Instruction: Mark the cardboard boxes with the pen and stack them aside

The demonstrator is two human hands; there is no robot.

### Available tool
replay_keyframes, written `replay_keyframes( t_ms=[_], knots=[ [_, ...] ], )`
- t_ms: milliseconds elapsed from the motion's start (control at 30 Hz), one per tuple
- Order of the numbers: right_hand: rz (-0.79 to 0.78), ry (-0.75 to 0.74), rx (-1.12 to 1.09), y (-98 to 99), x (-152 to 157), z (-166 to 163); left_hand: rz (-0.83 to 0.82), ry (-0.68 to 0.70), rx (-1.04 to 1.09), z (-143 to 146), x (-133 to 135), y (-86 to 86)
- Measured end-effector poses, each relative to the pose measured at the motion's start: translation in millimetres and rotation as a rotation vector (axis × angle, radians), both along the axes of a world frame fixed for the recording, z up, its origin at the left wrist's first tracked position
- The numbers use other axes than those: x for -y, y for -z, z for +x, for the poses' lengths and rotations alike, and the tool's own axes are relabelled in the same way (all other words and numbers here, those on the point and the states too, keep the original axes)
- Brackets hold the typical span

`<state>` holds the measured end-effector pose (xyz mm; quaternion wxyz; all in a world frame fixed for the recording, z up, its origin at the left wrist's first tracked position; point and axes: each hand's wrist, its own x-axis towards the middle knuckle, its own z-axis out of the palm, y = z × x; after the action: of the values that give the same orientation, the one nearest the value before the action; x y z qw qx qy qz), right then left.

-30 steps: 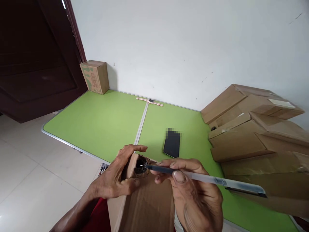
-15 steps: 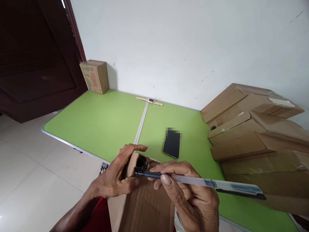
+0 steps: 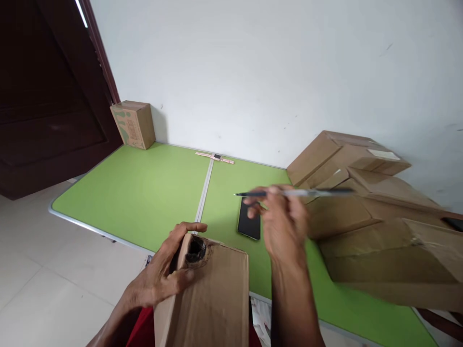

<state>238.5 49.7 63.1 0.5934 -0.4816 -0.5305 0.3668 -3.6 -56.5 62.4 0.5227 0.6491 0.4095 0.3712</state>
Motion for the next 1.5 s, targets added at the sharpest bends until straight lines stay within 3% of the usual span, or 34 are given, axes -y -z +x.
replay_keyframes(
  t_ms=[33,133,300,433,633,800,900,1000,1300,1500],
  knots=[
    [-0.164,-0.028,0.233,9.5,-22,-1,-0.012,0.006,0.008,-1,0,0.3],
    [-0.405,-0.112,0.486,45.4,-75,-7,-0.066,0.006,0.012,-4,0,3.4],
    [-0.615,-0.136,0.778,93.1,-106,-19,-0.08,-0.023,-0.001,-7,0,13.2],
    [-0.685,-0.097,0.911,101.2,-112,-22,-0.121,-0.043,0.026,-7,0,13.0],
    [-0.655,-0.029,1.003,92.4,-107,-29,-0.104,-0.029,0.024,-9,2,14.7],
    [-0.574,0.119,1.01,80.2,-61,-13,-0.117,-0.058,0.026,-9,4,15.1],
    [-0.645,0.295,1.014,82.0,-30,0,-0.14,-0.065,0.036,-8,3,13.4],
    [-0.753,0.368,0.993,91.1,-15,6,-0.149,-0.08,0.031,-8,3,13.3],
    [-0.809,0.323,0.727,105.2,-28,30,-0.193,-0.168,0.04,-7,9,10.0],
    [-0.805,0.179,0.329,115.8,-31,51,-0.185,-0.139,0.048,-7,3,10.2]
  ],
)
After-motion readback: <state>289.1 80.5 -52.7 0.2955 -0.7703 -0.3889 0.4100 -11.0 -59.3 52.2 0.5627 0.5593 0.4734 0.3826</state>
